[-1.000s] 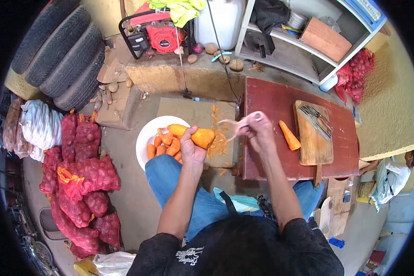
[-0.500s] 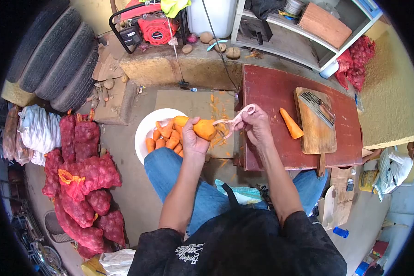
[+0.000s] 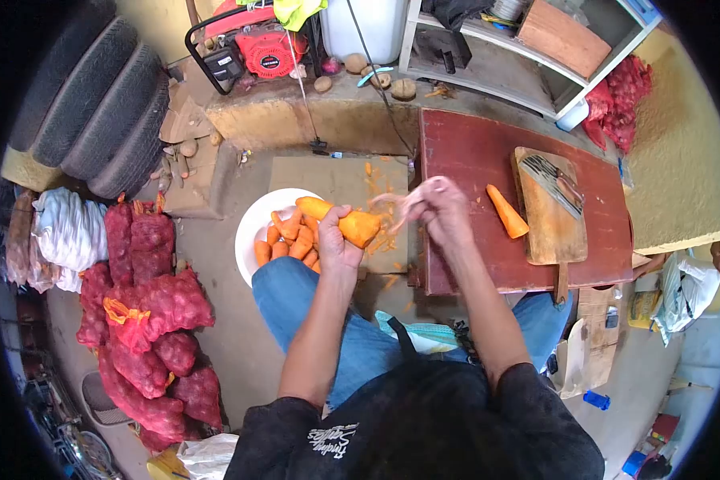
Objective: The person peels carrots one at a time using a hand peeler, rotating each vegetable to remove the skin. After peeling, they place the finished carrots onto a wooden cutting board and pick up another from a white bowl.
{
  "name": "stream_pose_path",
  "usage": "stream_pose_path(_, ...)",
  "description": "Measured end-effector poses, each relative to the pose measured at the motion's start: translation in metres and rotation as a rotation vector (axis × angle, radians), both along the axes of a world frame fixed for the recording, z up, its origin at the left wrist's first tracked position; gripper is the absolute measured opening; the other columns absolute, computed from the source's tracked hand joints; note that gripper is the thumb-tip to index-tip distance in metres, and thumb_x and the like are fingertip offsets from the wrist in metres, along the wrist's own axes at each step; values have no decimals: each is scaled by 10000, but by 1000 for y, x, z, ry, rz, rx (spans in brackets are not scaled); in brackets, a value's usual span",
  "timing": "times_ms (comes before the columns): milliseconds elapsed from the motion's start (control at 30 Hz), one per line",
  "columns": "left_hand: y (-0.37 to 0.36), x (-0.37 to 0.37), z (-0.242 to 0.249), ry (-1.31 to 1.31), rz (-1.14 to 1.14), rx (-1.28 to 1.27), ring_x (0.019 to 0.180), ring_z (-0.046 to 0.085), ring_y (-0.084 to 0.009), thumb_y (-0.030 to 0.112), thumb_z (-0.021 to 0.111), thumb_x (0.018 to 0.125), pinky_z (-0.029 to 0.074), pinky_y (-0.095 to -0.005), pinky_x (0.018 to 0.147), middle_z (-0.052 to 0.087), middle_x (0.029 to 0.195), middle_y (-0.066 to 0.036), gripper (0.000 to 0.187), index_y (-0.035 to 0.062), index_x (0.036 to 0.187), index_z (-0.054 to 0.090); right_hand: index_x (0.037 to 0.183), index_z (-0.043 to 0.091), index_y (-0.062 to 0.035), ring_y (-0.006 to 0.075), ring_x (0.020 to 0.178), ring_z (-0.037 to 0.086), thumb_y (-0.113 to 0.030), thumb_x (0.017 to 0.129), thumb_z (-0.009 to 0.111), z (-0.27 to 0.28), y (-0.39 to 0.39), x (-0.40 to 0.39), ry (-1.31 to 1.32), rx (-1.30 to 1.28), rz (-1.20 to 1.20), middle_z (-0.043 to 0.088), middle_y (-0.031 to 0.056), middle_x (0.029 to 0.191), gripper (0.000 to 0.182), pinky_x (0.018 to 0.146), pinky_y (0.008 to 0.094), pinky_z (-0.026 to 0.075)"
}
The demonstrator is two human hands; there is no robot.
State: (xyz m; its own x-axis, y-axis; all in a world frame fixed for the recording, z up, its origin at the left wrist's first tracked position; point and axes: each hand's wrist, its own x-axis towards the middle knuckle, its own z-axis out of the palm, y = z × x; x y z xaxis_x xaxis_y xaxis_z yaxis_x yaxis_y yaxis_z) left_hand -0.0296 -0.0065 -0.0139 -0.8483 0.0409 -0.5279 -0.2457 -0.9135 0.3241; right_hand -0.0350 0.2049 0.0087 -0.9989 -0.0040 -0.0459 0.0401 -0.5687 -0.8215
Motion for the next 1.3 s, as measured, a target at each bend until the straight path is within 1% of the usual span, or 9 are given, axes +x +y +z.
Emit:
stream_pose_path(67,-6,1,-4,22,13,-19,839,624,-222,30,669,785,567,-416,841,587,871,-52,182,57,934,568,945,574,-18,204,626,698,-84,956,618,0,23,-3,-63,-52,-138,688,145,786,80,548,309,583)
stream_pose_path(233,2,1,10,79,8,-46,807,610,-194,21,650,797,554,-380,833,573,871,-32,148,64,916,573,942,568,-22,211,635,705,-100,961,620,26,-25,21,-86,40,162,688,137,802,96,582,337,614)
stream_pose_path(400,2,4,0,93,39,-72,836,628,-186,37,676,792,552,-357,825,612,866,-37,160,60,924,588,975,558,-33,194,643,710,-125,964,636,10,-1,2,-19,-138,-53,690,127,818,121,591,323,617)
stream_pose_path(533,-1,4,5,98,-20,-8,814,632,-192,74,667,811,557,-351,820,607,854,-39,147,54,934,589,941,545,-62,170,607,690,-106,969,620,20,-26,10,-102,45,146,683,105,803,91,555,293,607)
stream_pose_path(633,10,0,10,40,72,-95,786,635,-208,74,650,821,572,-388,791,608,819,-50,150,56,954,583,934,545,-72,160,576,676,-104,952,651,11,-18,-3,-120,-58,27,683,96,799,112,537,280,598)
stream_pose_path(800,0,0,-10,127,-22,-52,877,615,-214,35,641,765,542,-392,860,586,890,-66,188,47,944,584,924,543,-72,165,585,677,-96,958,628,16,-31,4,-108,-11,128,680,105,788,95,543,295,600)
stream_pose_path(933,1,8,4,84,33,-83,842,604,-218,14,616,725,543,-383,856,583,896,-68,214,38,932,569,955,561,-53,179,606,687,-68,956,610,2,-2,-15,-104,-160,-66,682,113,796,51,560,327,609)
stream_pose_path(1067,-2,6,7,99,-6,-20,830,591,-233,17,598,689,540,-387,863,578,892,-80,247,28,934,568,973,564,-49,171,576,673,-90,956,617,15,-21,5,-110,-45,167,679,102,787,69,535,329,600)
stream_pose_path(1300,0,7,2,162,16,-16,818,586,-251,16,578,649,545,-390,835,576,882,-106,302,-2,950,570,972,558,-36,176,562,665,-69,969,580,-8,-8,1,-160,-183,4,675,118,773,40,519,334,592)
